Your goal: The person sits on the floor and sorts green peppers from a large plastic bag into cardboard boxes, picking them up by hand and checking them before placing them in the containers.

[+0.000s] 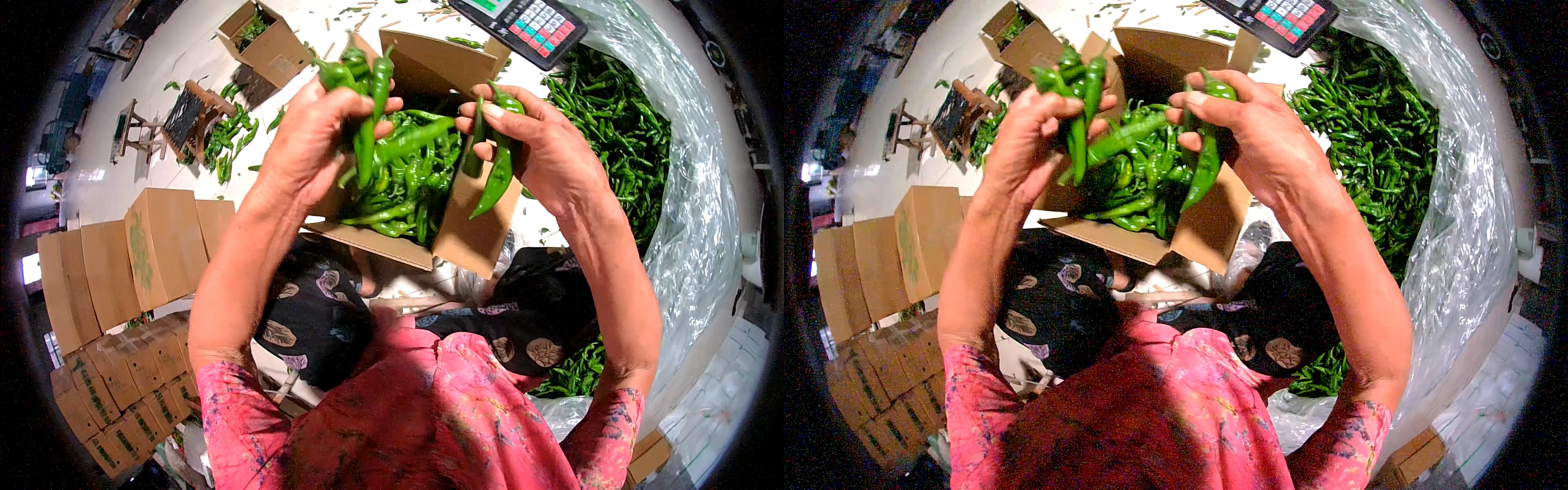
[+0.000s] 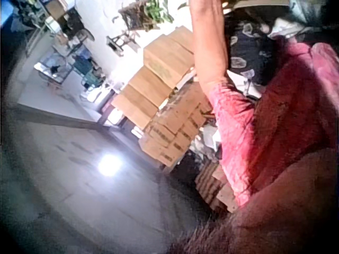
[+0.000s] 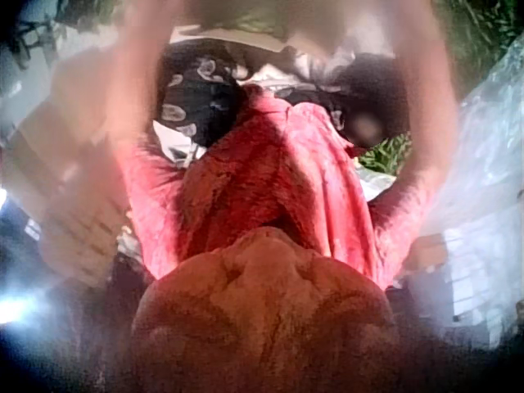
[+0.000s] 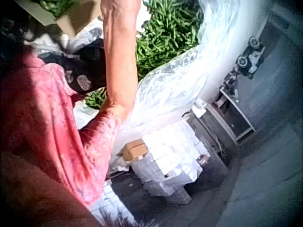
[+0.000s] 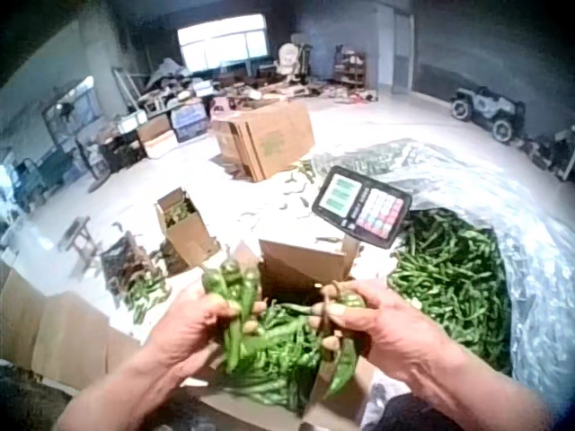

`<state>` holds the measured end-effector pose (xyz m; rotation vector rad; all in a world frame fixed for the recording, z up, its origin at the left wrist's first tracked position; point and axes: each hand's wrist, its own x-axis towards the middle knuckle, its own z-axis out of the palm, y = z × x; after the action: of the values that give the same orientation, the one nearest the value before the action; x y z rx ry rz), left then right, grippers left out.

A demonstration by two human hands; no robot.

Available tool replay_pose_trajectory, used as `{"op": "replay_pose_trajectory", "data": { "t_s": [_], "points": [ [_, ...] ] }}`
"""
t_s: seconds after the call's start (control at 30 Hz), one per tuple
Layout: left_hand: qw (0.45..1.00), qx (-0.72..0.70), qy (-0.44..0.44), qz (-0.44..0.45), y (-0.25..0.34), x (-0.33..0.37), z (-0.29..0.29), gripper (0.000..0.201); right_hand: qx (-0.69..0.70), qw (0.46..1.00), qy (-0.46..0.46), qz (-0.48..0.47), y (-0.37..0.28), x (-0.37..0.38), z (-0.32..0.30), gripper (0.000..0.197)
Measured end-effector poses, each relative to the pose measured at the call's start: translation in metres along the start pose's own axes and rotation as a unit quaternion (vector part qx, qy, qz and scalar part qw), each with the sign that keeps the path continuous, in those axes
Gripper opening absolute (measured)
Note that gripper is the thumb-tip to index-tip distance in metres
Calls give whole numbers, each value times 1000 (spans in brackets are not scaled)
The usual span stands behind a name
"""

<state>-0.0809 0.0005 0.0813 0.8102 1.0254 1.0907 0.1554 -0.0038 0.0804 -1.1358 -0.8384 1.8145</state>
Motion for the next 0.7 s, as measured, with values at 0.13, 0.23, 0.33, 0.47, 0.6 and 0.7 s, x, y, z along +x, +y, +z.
{"op": "replay_pose_trajectory", "data": {
  "t_s": [0.13,0.23,0.33,0.47,0.6,0.7],
  "points": [
    [998,2,-61,2,-4,10,-19,56,33,999,10,31,16,17,-2,46],
    [996,15,-62,64,-4,20,-26,58,-8,998,29,51,29,29,-8,43],
    [997,-10,-46,62,-3,23,-26,59,-56,996,55,47,33,36,-19,43],
    [998,11,-20,57,-7,32,-25,64,-121,986,92,61,28,37,-25,63],
    [983,165,-42,68,-7,44,-36,62,-147,983,110,15,22,36,-37,60],
    [977,185,7,108,-20,45,-38,60,-124,990,67,14,9,32,-51,47]
  ]
}}
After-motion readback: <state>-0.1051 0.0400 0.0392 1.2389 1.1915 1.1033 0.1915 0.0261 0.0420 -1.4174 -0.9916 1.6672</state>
